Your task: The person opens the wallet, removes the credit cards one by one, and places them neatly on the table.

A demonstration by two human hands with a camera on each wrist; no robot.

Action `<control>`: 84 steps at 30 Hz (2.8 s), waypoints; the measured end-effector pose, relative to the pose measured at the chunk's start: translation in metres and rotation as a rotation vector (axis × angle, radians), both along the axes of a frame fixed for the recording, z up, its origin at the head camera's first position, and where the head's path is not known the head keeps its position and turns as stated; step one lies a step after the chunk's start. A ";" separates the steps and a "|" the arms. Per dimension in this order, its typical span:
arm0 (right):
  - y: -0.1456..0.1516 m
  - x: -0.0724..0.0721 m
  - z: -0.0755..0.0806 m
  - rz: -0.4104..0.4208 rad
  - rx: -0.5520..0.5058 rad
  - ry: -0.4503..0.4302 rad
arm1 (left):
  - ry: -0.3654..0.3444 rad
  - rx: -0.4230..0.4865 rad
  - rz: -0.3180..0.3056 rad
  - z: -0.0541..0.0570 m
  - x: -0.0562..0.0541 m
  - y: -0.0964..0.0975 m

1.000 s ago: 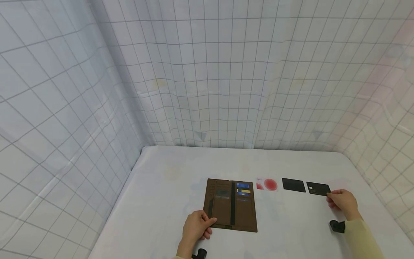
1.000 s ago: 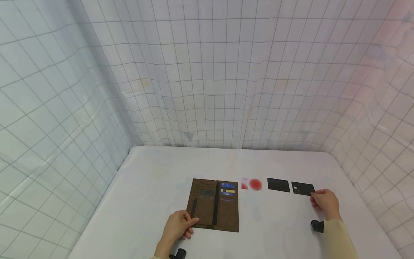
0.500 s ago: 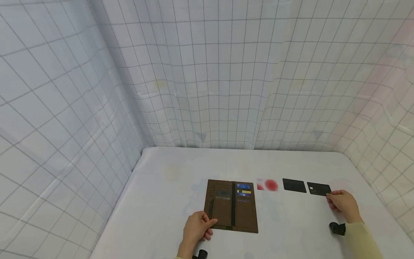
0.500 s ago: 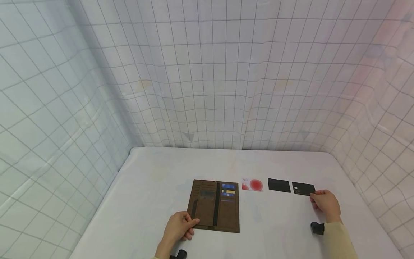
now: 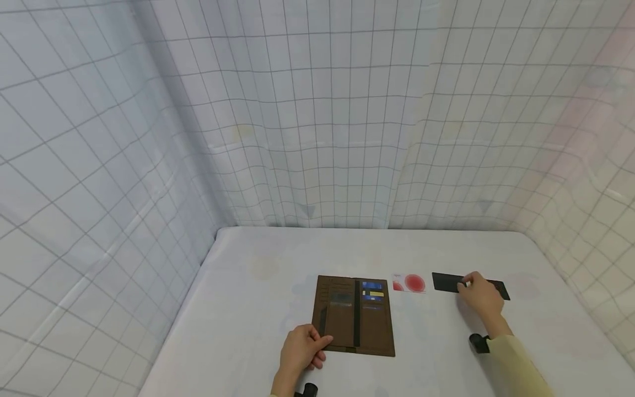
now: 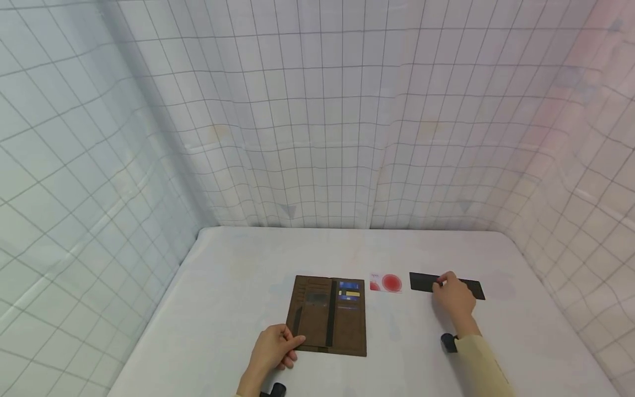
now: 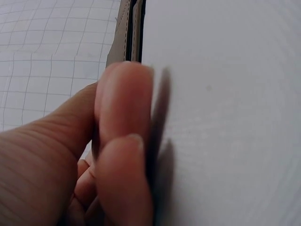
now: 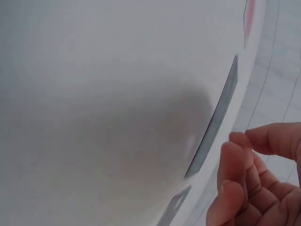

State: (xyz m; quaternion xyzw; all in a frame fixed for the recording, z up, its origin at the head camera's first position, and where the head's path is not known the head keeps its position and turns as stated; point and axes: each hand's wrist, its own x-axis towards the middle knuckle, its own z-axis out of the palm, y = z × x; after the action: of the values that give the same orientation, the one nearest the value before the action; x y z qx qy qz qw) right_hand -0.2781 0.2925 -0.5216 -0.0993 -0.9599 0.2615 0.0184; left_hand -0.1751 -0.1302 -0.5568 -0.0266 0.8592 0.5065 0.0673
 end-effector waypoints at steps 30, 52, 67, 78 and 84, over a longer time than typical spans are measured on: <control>-0.203 -0.011 -0.017 0.733 -0.190 0.056 | 0.001 0.013 -0.002 0.000 0.000 0.002; -0.210 -0.010 -0.009 0.604 -0.188 -0.040 | 0.001 -0.029 -0.004 0.004 -0.001 0.005; -0.215 -0.022 -0.012 0.534 -0.197 -0.122 | -0.007 -0.019 0.005 0.005 0.000 0.005; -0.213 -0.025 -0.014 0.460 -0.308 -0.100 | 0.022 -0.018 -0.005 0.008 -0.003 0.005; -0.214 -0.022 -0.019 0.426 -0.347 -0.073 | 0.005 -0.024 -0.001 0.009 -0.001 0.005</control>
State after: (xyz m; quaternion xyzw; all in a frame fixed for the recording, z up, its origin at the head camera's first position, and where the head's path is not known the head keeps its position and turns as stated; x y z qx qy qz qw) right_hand -0.3004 0.0789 -0.5403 0.0940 -0.9001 0.4161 -0.0890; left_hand -0.1760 -0.1250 -0.5482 -0.0260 0.8655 0.4960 0.0651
